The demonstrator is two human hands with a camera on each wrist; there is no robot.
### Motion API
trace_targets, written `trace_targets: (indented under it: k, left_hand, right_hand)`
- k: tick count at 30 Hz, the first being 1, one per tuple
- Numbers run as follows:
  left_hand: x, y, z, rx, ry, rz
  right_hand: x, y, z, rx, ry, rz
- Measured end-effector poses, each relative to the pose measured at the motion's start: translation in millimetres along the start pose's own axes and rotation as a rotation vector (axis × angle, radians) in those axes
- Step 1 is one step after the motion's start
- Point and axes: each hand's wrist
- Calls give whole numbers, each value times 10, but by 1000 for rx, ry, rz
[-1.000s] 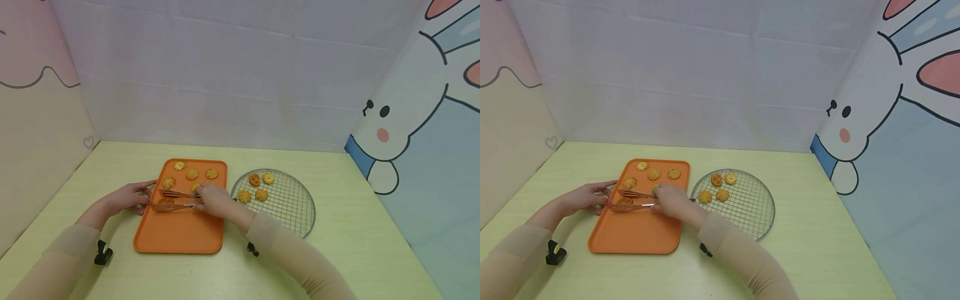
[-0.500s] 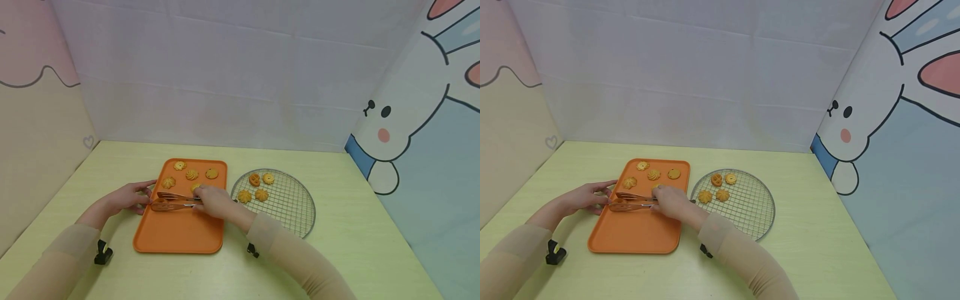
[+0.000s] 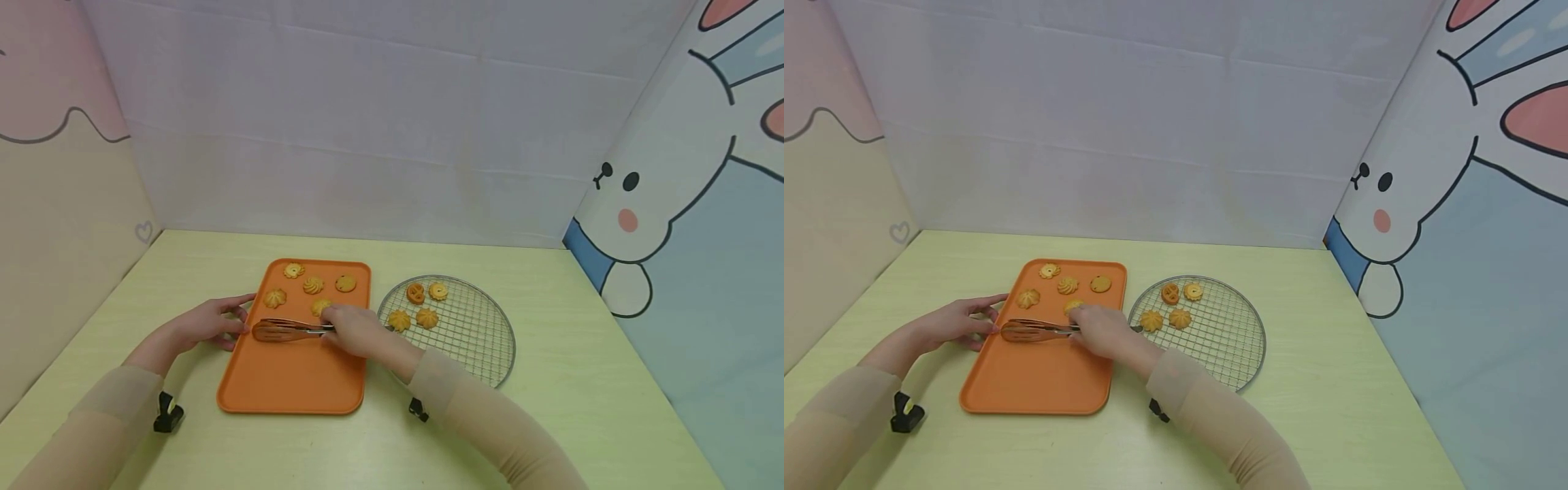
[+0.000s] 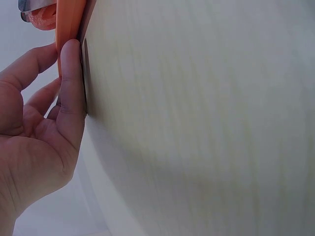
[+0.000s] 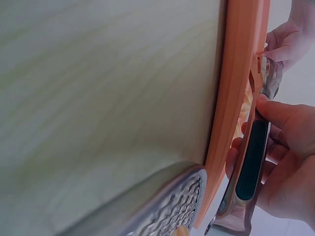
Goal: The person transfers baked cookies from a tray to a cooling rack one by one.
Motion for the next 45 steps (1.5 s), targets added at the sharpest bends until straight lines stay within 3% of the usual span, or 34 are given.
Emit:
trace_targets:
  k: [23, 34, 45]
  left_hand:
    - [-21, -37, -19, -9, 19, -15]
    - [-16, -15, -12, -15, 21, -20]
    - [-9, -19, -17, -10, 16, -7]
  right_hand:
    - [38, 144, 96, -22, 58, -58]
    - [-83, 292, 224, -39, 84, -112]
    - [-367, 449, 398, -41, 114, -139]
Point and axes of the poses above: each hand's wrist, its own z-axis away from the middle knuckle, its own x-axis out of the palm, y = z × x, and after that the axes turned 10 degrees about z, right-handed
